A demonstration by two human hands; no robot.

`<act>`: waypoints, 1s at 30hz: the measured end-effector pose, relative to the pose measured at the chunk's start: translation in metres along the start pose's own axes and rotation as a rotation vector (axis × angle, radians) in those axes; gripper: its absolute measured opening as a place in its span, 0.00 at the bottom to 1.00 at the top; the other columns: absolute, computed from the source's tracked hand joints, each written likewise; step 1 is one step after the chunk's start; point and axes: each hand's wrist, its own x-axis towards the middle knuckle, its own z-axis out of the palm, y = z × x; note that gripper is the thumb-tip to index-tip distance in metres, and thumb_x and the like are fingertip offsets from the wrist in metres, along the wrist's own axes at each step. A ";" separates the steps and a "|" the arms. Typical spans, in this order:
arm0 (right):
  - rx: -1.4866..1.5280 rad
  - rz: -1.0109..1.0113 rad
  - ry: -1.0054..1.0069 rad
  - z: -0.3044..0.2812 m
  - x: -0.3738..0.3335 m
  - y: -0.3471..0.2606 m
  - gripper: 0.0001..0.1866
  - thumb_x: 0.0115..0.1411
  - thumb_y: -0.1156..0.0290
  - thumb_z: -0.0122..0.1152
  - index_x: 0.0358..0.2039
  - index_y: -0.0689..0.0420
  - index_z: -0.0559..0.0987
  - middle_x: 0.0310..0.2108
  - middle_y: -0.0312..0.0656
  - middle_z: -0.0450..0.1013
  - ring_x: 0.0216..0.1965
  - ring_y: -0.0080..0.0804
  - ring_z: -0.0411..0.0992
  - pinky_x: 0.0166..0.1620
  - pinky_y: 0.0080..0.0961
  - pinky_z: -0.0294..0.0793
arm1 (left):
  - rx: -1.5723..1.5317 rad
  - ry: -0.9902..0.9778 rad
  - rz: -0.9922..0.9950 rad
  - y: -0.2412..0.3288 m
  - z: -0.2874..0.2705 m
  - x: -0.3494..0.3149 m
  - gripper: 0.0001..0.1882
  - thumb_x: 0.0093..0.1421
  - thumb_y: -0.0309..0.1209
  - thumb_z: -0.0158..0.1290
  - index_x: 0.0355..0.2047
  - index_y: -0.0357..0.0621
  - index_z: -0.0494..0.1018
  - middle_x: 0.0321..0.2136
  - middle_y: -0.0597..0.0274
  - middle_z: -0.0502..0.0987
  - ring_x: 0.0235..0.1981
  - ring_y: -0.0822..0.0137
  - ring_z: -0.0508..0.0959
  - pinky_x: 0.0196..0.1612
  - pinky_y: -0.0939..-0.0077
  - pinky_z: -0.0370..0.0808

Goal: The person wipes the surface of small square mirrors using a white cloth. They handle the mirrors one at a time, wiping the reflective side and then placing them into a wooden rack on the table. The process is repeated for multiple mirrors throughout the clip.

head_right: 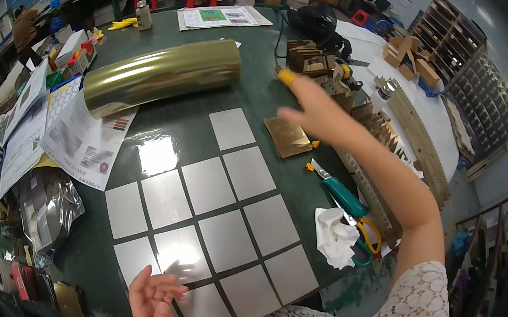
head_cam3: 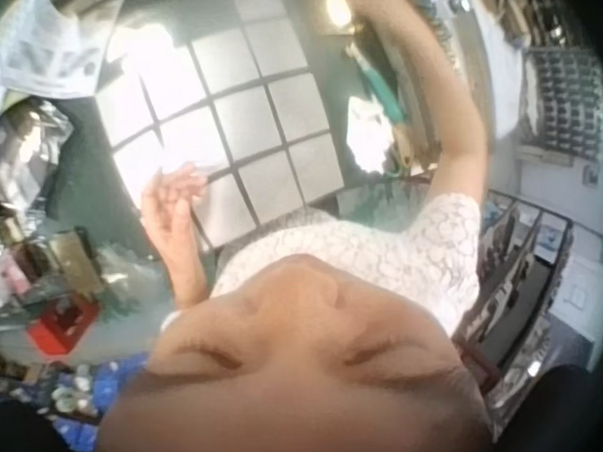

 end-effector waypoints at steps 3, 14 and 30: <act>-0.346 -0.130 -0.177 0.023 -0.042 -0.010 0.30 0.49 0.72 0.67 0.51 0.67 0.67 0.53 0.59 0.66 0.59 0.51 0.62 0.60 0.39 0.62 | -0.020 -0.026 0.025 -0.002 -0.002 -0.002 0.34 0.58 0.40 0.57 0.59 0.34 0.60 0.41 0.48 0.75 0.36 0.62 0.79 0.35 0.73 0.75; -0.555 -0.281 -0.161 0.053 -0.077 0.029 0.12 0.55 0.77 0.54 0.39 0.68 0.73 0.44 0.57 0.74 0.50 0.46 0.72 0.55 0.34 0.69 | -0.029 -0.098 0.010 -0.008 0.003 -0.013 0.31 0.59 0.35 0.55 0.58 0.33 0.60 0.42 0.47 0.75 0.36 0.62 0.80 0.36 0.73 0.77; -0.144 -0.772 0.077 0.020 -0.163 -0.131 0.12 0.59 0.76 0.52 0.42 0.69 0.76 0.51 0.55 0.72 0.50 0.47 0.75 0.53 0.38 0.76 | -0.275 -0.357 -0.347 0.004 0.066 -0.022 0.22 0.71 0.31 0.39 0.61 0.33 0.56 0.50 0.51 0.72 0.52 0.64 0.72 0.56 0.68 0.70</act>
